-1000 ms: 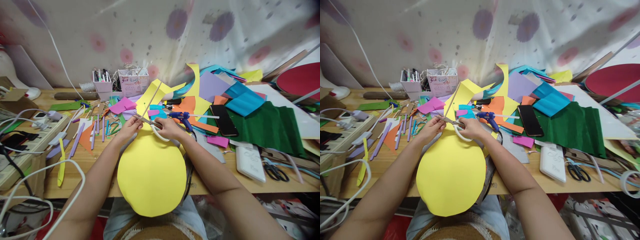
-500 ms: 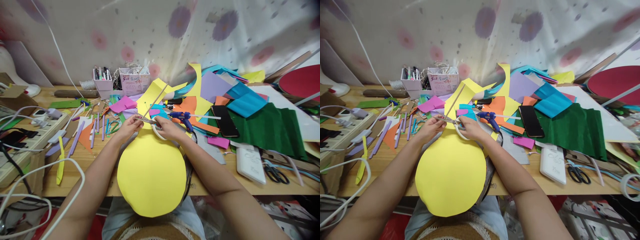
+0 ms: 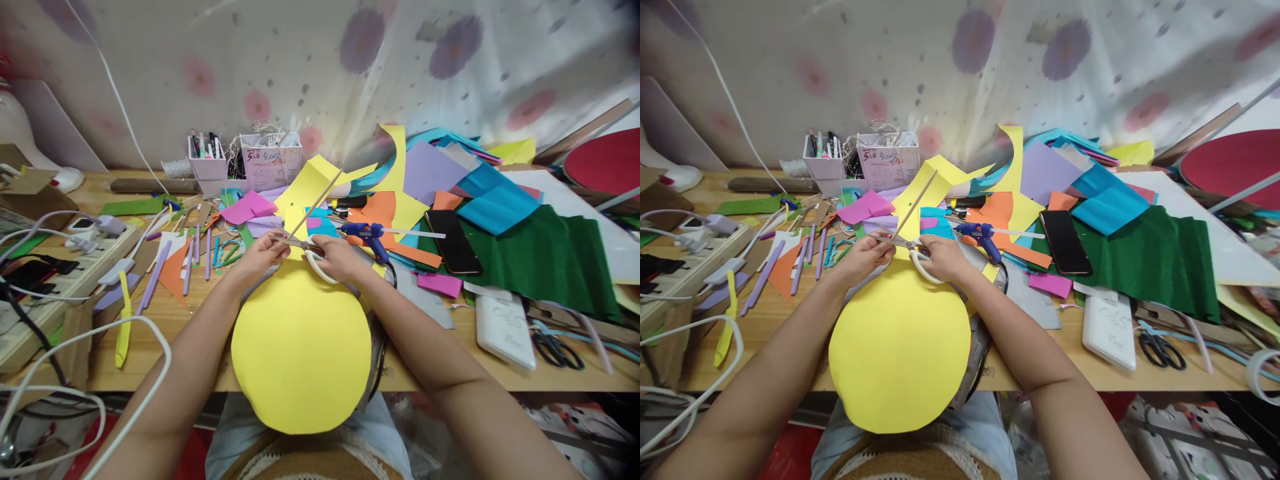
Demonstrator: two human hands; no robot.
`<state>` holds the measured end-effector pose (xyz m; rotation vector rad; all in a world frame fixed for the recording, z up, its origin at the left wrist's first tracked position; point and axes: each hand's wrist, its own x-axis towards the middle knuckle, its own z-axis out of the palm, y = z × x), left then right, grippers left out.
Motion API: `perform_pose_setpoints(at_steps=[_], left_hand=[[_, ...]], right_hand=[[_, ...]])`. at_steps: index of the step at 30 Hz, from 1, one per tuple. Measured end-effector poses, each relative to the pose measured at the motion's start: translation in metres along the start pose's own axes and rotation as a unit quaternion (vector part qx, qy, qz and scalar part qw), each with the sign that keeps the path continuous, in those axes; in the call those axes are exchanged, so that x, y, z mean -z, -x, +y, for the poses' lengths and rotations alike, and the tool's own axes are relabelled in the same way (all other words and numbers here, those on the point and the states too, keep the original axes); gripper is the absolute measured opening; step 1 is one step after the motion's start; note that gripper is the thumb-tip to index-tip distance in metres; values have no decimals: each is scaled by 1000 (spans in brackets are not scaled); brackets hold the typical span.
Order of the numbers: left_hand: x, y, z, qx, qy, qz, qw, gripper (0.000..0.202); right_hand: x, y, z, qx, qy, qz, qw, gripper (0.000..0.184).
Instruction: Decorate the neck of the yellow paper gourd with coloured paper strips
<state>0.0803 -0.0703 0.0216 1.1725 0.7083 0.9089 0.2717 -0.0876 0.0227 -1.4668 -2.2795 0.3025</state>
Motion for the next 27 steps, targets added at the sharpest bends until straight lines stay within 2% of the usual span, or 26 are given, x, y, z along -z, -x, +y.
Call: perform_pose_setpoints(at_steps=[6, 12, 16, 19, 27], left_hand=[[-4, -1, -3, -14, 19, 20, 1000, 31], [-1, -3, -5, -51, 7, 74, 996, 29], [-2, -3, -4, -54, 15, 54, 997, 38], [-3, -3, -4, -51, 16, 62, 997, 42], [-3, -3, -3, -42, 3, 55, 998, 41]], right_hand=[[-1, -2, 3, -14, 21, 19, 1000, 19], [0, -3, 0, -19, 23, 28, 999, 18], [-2, -2, 3, 25, 16, 45, 999, 16], [-4, -3, 5, 49, 14, 51, 997, 15], [-2, -1, 2, 14, 8, 41, 999, 17]])
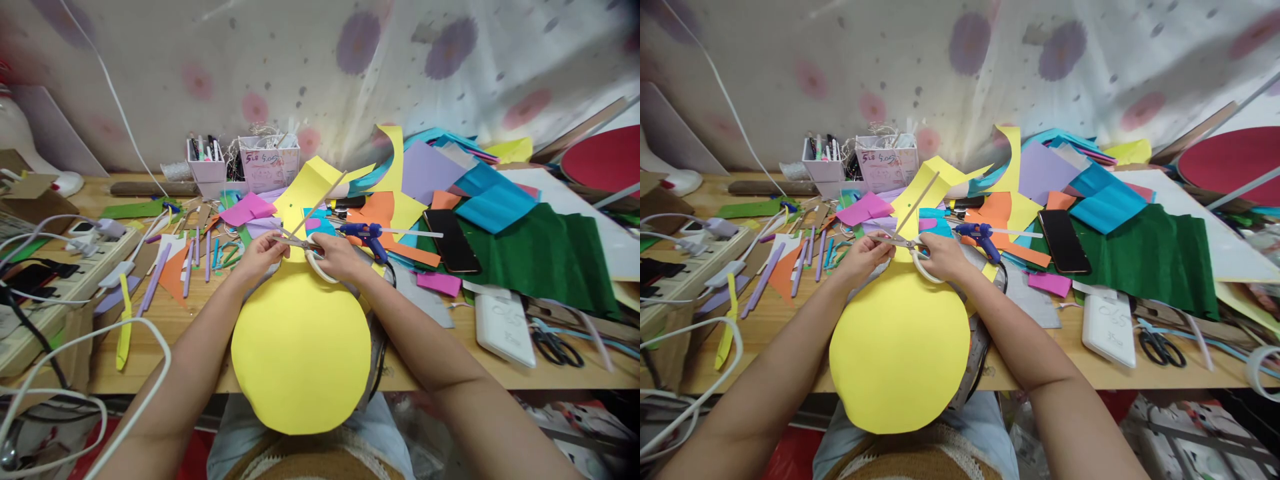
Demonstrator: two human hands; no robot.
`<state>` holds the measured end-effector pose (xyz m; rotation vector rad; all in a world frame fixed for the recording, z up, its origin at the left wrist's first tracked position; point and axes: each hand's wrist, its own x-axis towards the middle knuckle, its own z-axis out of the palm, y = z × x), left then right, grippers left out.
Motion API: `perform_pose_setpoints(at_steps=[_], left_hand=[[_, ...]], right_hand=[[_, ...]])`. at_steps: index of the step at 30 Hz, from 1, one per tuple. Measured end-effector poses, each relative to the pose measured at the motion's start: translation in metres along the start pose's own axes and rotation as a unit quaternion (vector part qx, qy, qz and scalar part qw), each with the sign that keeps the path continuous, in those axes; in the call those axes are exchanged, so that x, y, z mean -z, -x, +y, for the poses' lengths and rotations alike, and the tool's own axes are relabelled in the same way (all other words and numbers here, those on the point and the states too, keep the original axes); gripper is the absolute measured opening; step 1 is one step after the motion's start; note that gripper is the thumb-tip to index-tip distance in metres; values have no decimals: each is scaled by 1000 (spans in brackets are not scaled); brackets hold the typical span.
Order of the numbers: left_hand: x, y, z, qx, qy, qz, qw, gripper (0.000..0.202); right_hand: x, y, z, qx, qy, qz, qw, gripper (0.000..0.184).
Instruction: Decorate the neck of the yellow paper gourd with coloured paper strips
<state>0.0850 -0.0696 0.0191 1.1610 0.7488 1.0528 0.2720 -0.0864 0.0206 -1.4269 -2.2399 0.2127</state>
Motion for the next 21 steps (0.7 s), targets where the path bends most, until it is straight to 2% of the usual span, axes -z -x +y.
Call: perform_pose_setpoints(at_steps=[5, 9, 13, 16, 21], left_hand=[[-2, 0, -1, 6, -14, 11, 1000, 39], [-3, 0, -2, -10, -40, 25, 999, 34], [-3, 1, -2, -21, -41, 41, 998, 33], [-1, 0, -3, -26, -47, 31, 998, 32], [1, 0, -4, -25, -59, 17, 998, 32]], right_hand=[[4, 1, -3, -46, 19, -14, 999, 15], [5, 0, -3, -56, 33, -23, 998, 16], [3, 0, 1, -8, 28, -1, 1000, 14], [1, 0, 4, 28, 26, 3, 999, 13], [0, -1, 6, 45, 18, 6, 999, 13]])
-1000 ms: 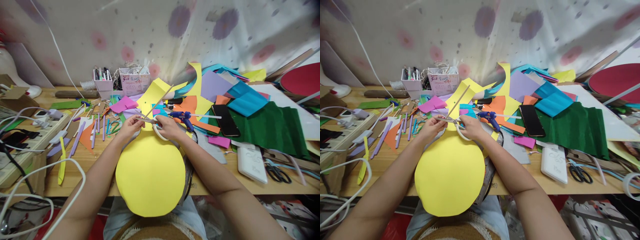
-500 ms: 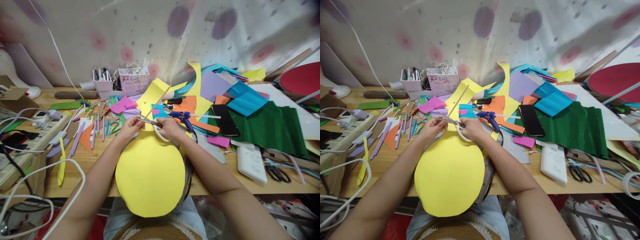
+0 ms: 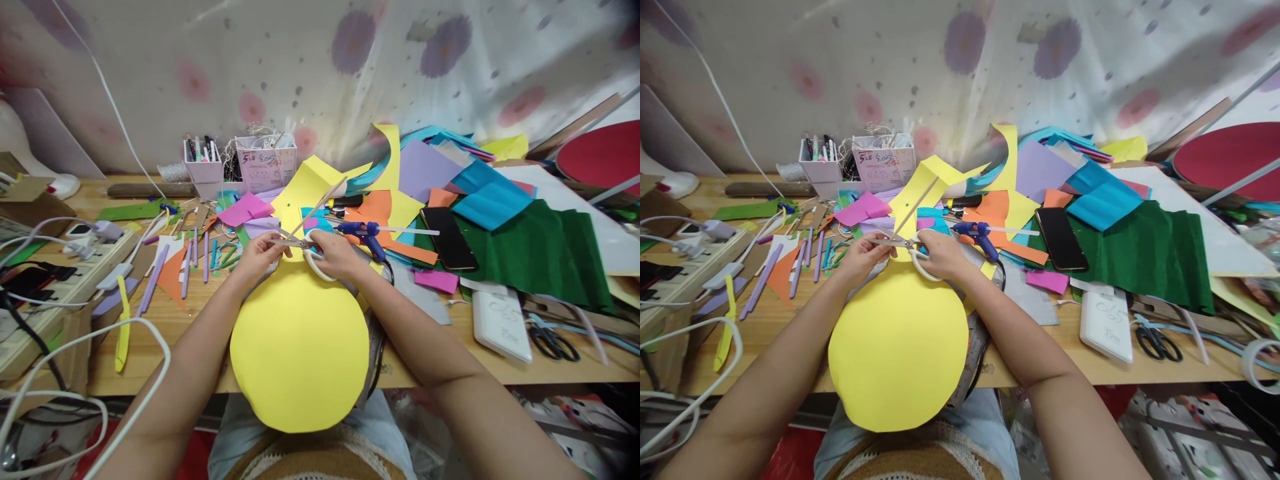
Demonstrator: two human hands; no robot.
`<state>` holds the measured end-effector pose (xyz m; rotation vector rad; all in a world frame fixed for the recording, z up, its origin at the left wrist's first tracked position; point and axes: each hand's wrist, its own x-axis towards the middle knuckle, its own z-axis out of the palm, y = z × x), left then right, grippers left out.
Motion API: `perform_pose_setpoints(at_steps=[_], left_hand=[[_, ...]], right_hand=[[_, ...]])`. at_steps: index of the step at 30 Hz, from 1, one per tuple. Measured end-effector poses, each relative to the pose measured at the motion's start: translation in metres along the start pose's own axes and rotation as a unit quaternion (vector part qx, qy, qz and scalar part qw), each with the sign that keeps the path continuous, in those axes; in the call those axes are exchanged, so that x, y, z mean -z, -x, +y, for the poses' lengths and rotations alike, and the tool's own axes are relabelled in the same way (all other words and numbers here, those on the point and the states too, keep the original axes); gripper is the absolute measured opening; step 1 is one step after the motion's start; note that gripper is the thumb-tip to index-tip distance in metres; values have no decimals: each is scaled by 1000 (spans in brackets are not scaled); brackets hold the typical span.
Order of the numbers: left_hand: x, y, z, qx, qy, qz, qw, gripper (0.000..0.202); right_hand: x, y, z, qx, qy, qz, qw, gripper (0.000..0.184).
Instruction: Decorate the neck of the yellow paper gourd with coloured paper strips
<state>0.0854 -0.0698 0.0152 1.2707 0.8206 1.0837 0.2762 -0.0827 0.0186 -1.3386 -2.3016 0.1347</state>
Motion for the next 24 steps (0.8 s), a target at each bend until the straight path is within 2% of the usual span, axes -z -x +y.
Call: perform_pose_setpoints(at_steps=[9, 14, 18, 24], left_hand=[[-1, 0, 1, 6, 10, -9, 1000, 36], [-5, 1, 3, -2, -2, 14, 1000, 32], [-6, 0, 2, -19, -10, 42, 999, 26], [-3, 0, 0, -21, -9, 17, 1000, 27]], right_hand=[[1, 2, -5, -58, 8, -2, 998, 14], [3, 0, -6, -87, 19, -14, 996, 16], [3, 0, -3, -65, 21, -7, 998, 16], [2, 1, 2, 5, 15, 3, 1000, 13]])
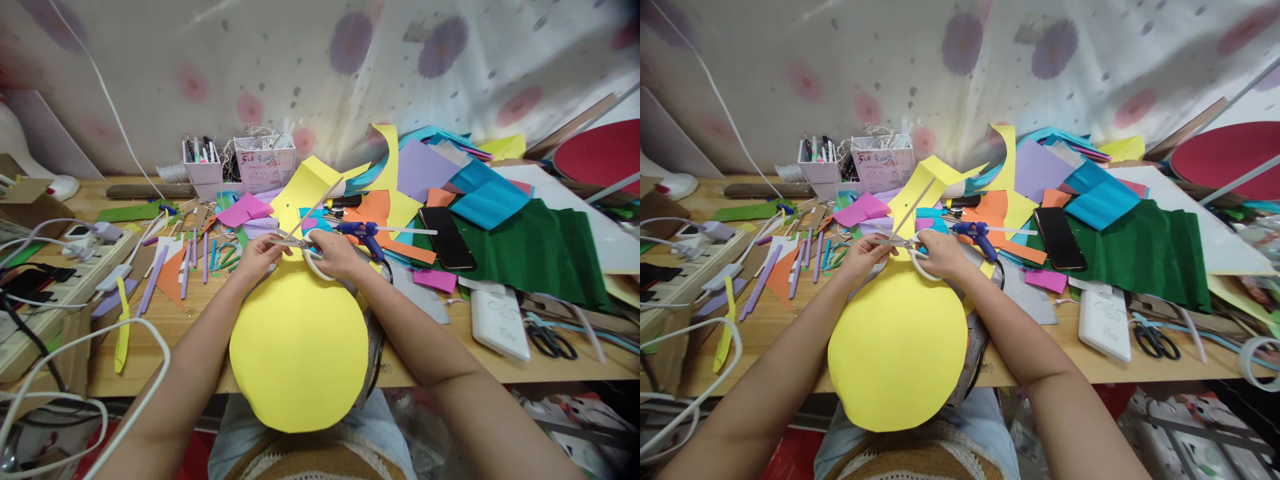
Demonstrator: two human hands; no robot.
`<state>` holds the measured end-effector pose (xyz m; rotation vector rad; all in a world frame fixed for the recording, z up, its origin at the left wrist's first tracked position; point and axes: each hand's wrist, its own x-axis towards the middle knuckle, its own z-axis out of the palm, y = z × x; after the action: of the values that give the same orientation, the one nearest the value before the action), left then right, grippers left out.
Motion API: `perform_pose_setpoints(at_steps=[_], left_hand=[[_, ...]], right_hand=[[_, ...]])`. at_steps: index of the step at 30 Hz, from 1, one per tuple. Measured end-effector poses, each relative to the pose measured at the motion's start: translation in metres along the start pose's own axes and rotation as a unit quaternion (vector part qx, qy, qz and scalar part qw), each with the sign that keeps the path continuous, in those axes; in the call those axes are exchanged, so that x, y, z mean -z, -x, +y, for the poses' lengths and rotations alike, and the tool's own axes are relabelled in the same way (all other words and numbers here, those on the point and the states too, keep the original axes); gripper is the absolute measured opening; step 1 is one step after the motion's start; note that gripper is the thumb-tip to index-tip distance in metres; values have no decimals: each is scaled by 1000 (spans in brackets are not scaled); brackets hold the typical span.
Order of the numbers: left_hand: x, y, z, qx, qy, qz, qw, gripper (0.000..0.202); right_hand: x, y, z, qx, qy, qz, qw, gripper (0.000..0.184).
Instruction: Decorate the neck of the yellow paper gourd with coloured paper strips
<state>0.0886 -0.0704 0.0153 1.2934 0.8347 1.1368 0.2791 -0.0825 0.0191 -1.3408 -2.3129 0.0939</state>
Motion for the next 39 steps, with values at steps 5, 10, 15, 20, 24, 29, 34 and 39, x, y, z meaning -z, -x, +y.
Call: perform_pose_setpoints(at_steps=[5, 10, 15, 20, 24, 29, 34, 39], left_hand=[[1, 0, 1, -13, -20, -30, 999, 26], [-1, 1, 6, -6, -18, -37, 999, 27], [-2, 2, 8, 4, -12, -33, 999, 28], [-5, 3, 8, 6, -13, -1, 1000, 26], [-4, 2, 6, -7, 4, 16, 1000, 25], [-2, 1, 3, -13, -8, -6, 1000, 23], [-4, 2, 4, -8, -4, -24, 1000, 27], [-3, 2, 4, -12, -12, -24, 1000, 32]], right_hand=[[1, 0, -1, 6, -17, 0, 1000, 14], [1, 0, -5, -32, -15, -12, 999, 14], [2, 0, -10, -80, -4, -12, 997, 16], [3, 0, -10, -89, -4, -9, 996, 19], [1, 0, -5, -38, -2, -4, 999, 14], [-1, -1, -1, 4, -8, -1, 1000, 12], [-1, -1, -3, -4, -10, 0, 1000, 11], [-1, 0, -7, -46, -3, -5, 999, 12]])
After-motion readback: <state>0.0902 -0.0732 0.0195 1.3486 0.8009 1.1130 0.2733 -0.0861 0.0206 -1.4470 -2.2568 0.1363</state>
